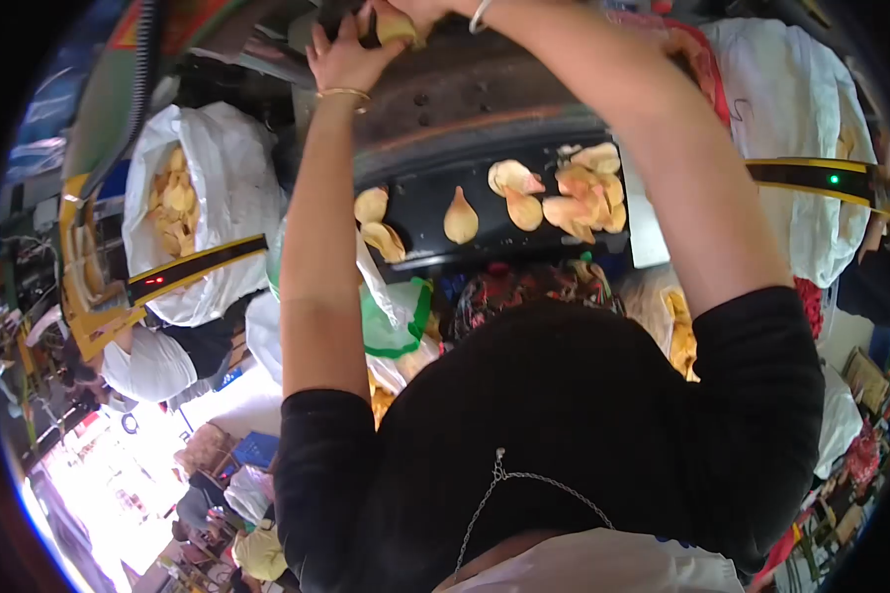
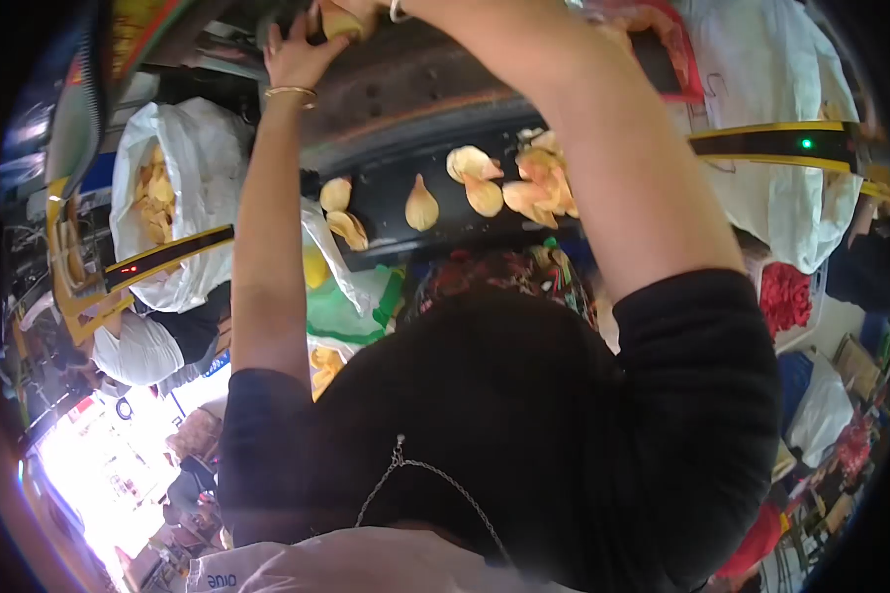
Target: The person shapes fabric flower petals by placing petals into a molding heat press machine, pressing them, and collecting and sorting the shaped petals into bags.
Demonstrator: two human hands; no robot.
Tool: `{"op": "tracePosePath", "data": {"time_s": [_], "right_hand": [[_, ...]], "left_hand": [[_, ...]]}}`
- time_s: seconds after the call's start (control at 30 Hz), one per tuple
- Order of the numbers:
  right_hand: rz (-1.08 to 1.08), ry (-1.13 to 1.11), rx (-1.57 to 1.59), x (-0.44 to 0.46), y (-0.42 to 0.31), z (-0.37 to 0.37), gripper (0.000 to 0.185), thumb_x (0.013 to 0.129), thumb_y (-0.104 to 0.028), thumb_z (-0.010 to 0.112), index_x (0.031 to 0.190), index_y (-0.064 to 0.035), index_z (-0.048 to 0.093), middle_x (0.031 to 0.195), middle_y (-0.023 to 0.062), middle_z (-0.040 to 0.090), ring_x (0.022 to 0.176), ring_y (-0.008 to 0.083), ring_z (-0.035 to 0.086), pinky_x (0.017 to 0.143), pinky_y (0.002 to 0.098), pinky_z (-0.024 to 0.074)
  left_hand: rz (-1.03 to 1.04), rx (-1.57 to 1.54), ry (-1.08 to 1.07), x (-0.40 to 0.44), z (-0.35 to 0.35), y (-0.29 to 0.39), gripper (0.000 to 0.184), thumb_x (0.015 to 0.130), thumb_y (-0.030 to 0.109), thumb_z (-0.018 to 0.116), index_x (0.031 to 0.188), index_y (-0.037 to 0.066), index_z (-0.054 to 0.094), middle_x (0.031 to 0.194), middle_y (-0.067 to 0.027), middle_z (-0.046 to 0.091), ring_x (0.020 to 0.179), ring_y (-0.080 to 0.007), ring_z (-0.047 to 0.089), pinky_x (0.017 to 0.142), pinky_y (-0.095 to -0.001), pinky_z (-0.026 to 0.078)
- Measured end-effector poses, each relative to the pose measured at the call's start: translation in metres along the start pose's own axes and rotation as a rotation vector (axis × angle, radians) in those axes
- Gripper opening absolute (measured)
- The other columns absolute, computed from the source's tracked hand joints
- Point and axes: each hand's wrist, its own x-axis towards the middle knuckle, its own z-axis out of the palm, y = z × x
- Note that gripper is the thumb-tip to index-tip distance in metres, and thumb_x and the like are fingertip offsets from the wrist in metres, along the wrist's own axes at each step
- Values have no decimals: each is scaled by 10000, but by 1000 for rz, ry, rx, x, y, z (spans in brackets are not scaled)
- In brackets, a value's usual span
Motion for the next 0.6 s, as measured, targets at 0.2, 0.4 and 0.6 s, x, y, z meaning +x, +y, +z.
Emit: {"op": "tracePosePath", "data": {"time_s": [0.2,0.4,0.6], "right_hand": [[-338,1357,125,-56,12,69,625,789,-157,708,1322,-33,408,1062,164,619,962,355,601,812,373,498],[125,667,825,-222,-1,253,250,835,-96,644,1081,-63,623,958,105,676,785,255,673,688,335,529],[23,688,612,-185,-37,306,225,765,-124,613,986,-117,656,893,58,636,759,267,635,657,369,515]], "left_hand": [[-87,95,175,-4,1,-8,932,621,599,721,1314,27,476,1284,-228,529,1333,-413,300,1091,-462,250],[65,-202,245,-102,-47,58,310,740,86,718,1031,19,635,994,-136,650,947,-336,611,837,-379,491],[152,-450,-424,-196,58,102,312,759,62,683,1067,72,629,1097,-92,624,948,-293,634,821,-362,529]]}}
